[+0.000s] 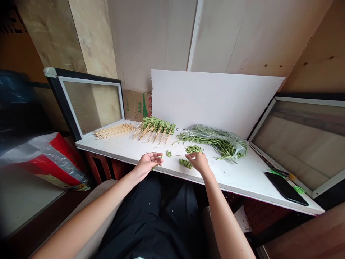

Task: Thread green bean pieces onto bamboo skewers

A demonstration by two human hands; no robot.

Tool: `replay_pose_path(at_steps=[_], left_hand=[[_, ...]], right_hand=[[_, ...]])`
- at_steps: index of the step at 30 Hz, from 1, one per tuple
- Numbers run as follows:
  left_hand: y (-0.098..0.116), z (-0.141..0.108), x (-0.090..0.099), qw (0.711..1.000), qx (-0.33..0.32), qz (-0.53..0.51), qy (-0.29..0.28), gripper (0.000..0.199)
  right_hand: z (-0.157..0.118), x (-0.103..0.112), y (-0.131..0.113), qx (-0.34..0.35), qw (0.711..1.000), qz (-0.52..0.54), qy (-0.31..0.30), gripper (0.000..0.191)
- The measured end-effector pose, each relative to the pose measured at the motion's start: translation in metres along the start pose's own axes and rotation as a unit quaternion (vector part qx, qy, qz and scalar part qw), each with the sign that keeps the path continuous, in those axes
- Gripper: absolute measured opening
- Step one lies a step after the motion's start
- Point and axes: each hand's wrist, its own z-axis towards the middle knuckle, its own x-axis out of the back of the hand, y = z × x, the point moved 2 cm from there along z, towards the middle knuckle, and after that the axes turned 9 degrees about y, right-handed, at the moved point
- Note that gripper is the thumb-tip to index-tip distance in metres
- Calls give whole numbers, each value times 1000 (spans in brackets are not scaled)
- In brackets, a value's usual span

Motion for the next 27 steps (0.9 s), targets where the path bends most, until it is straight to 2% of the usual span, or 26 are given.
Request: replay_pose_path(at_steps=[2, 5, 10, 17, 27], left_hand=[[2, -2, -1, 1000, 2, 2, -10, 57], [5, -6, -4, 999, 7, 8, -31, 64], [10, -11, -8, 998, 2, 25, -52, 69], [13, -11, -6, 998, -15, 13, -66, 66], [9, -6, -4, 996, -28, 41, -72, 55]], right_hand=[[-5, 4, -25, 75, 988, 118, -62, 41], [-19, 7, -63, 129, 956, 219, -144, 44], [-39, 2, -102, 172, 925, 280, -190, 36], [-45, -5, -113, 175, 906, 357, -144, 33], [-48, -2, -119, 216, 899, 366, -102, 30]])
